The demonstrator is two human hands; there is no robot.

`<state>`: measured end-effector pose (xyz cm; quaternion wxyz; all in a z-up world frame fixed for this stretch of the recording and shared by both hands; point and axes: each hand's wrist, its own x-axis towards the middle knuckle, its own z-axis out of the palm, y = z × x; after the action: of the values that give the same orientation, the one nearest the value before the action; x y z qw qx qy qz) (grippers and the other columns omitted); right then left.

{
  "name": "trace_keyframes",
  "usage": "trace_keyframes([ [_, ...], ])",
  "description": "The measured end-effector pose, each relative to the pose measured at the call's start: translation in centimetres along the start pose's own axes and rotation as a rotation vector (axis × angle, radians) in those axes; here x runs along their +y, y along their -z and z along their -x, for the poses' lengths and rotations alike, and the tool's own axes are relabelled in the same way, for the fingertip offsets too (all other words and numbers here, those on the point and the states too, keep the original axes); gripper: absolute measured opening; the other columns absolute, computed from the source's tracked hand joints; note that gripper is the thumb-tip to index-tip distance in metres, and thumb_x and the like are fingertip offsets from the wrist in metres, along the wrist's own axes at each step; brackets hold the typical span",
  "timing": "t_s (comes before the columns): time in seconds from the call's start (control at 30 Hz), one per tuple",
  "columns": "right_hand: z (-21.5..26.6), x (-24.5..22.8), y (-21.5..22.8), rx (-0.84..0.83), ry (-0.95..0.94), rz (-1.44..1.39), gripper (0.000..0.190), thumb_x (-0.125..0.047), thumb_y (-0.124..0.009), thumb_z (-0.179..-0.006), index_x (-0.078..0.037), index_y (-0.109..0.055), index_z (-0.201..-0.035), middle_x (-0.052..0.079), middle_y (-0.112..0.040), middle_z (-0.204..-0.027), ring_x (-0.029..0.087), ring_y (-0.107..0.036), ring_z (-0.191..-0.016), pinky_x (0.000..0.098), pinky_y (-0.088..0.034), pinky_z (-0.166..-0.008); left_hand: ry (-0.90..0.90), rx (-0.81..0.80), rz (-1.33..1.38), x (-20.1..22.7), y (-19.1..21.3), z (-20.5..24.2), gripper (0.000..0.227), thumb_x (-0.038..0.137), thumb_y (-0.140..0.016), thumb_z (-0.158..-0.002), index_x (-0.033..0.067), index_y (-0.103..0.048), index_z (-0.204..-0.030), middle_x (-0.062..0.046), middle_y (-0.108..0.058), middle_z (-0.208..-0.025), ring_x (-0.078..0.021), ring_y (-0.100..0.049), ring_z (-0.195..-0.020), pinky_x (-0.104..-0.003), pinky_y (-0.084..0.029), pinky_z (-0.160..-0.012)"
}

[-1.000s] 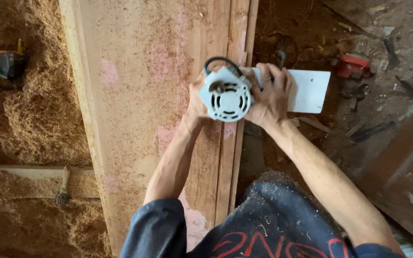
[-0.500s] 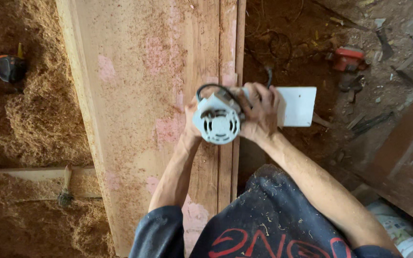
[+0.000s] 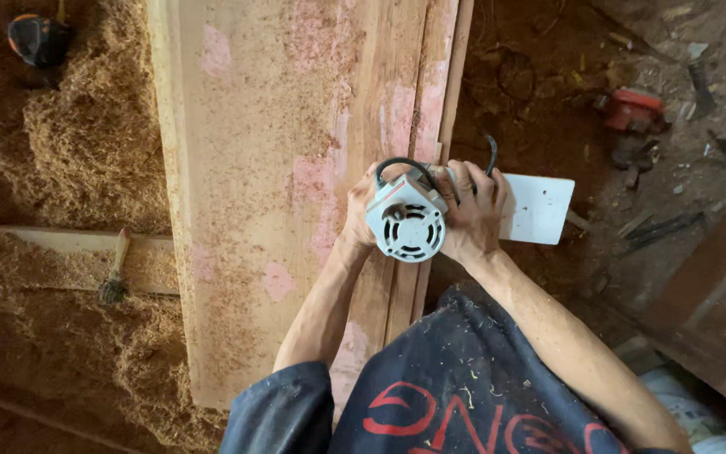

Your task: The person uses a handheld router with a guide plate to cut a groove along the edge of a long wooden plank. They move the router steadily along the plank's length, then reposition and repeat the pass to deepen or refine the groove.

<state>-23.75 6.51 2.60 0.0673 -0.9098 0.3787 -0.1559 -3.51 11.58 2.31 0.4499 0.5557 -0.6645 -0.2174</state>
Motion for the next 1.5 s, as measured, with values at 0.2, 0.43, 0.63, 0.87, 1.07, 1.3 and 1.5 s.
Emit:
trace_keyframes([
  [0.2, 1.0, 0.4, 1.1, -0.096, -0.089, 0.025, 0.097, -0.062, -0.08, -0.064, -0.006, -0.054, -0.14, 0.026, -0.04, -0.149, 0.043, -0.038, -0.138, 0.073, -0.026, -0.108, 0.011, 0.036, 0.072, -0.3, 0.0, 0.1, 0.046, 0.025, -0.078, -0.075, 0.0095, -0.066, -0.117, -0.011, -0.067, -0.123, -0.0346, -0.066, -0.112, -0.044, -0.056, -0.099],
  [0.43, 0.2, 2.0, 0.9, -0.088, -0.009, 0.001, 0.089, -0.064, -0.077, -0.075, -0.013, -0.053, -0.143, 0.023, -0.043, -0.138, 0.041, -0.038, -0.135, 0.0719, -0.028, -0.11, -0.035, 0.011, 0.054, -1.3, -0.2, 0.0, 0.048, 0.022, -0.076, -0.077, 0.0077, -0.064, -0.122, -0.012, -0.067, -0.124, -0.0378, -0.066, -0.114, -0.044, -0.058, -0.096],
  [0.63, -3.4, 4.4, 0.0, -0.042, 0.039, 0.058, 0.085, -0.059, -0.075, -0.081, -0.013, -0.052, -0.148, 0.024, -0.041, -0.138, 0.042, -0.039, -0.132, 0.0709, -0.032, -0.107, 0.066, -0.02, 0.1, -3.0, -0.1, -3.9, 0.05, 0.026, -0.08, -0.075, 0.0104, -0.065, -0.12, -0.013, -0.067, -0.121, -0.0354, -0.067, -0.108, -0.043, -0.059, -0.088],
  [0.87, -5.6, 6.1, -0.4, -0.028, 0.066, 0.062, 0.088, -0.057, -0.076, -0.083, -0.017, -0.045, -0.154, 0.024, -0.041, -0.138, 0.042, -0.038, -0.132, 0.0702, -0.033, -0.107, -0.02, -0.069, 0.062, -4.4, 0.1, -7.1, 0.045, 0.028, -0.081, -0.076, 0.0176, -0.068, -0.118, -0.007, -0.069, -0.122, -0.0316, -0.069, -0.113, -0.042, -0.059, -0.096],
  [1.07, -6.2, 6.7, -0.8, -0.07, 0.06, 0.006, 0.105, -0.065, -0.082, -0.068, -0.019, -0.042, -0.153, 0.024, -0.04, -0.135, 0.042, -0.036, -0.134, 0.0723, -0.031, -0.11, -0.047, -0.07, 0.098, -5.6, -0.1, -8.0, 0.052, 0.03, -0.082, -0.075, 0.0162, -0.066, -0.123, -0.009, -0.068, -0.125, -0.0338, -0.065, -0.12, -0.047, -0.056, -0.102],
  [1.3, -8.1, 8.8, -1.5, -0.091, 0.06, 0.093, 0.094, -0.071, -0.085, -0.078, -0.02, -0.05, -0.149, 0.019, -0.042, -0.139, 0.037, -0.037, -0.139, 0.0654, -0.033, -0.115, -0.052, -0.01, 0.208, -8.6, -0.6, -9.5, 0.082, 0.048, -0.087, -0.07, 0.0073, -0.058, -0.135, -0.018, -0.062, -0.135, -0.0379, -0.063, -0.125, -0.046, -0.056, -0.108],
  [1.5, -9.8, 10.3, -1.7, -0.038, 0.113, 0.075, 0.099, -0.089, -0.068, -0.078, -0.013, -0.059, -0.141, 0.016, -0.043, -0.131, 0.037, -0.038, -0.134, 0.0615, -0.033, -0.111, -0.051, -0.021, 0.117, -10.0, -1.2, -11.1, 0.094, 0.064, -0.089, -0.073, 0.0058, -0.054, -0.138, -0.015, -0.067, -0.129, -0.0382, -0.068, -0.121, -0.042, -0.061, -0.103],
])
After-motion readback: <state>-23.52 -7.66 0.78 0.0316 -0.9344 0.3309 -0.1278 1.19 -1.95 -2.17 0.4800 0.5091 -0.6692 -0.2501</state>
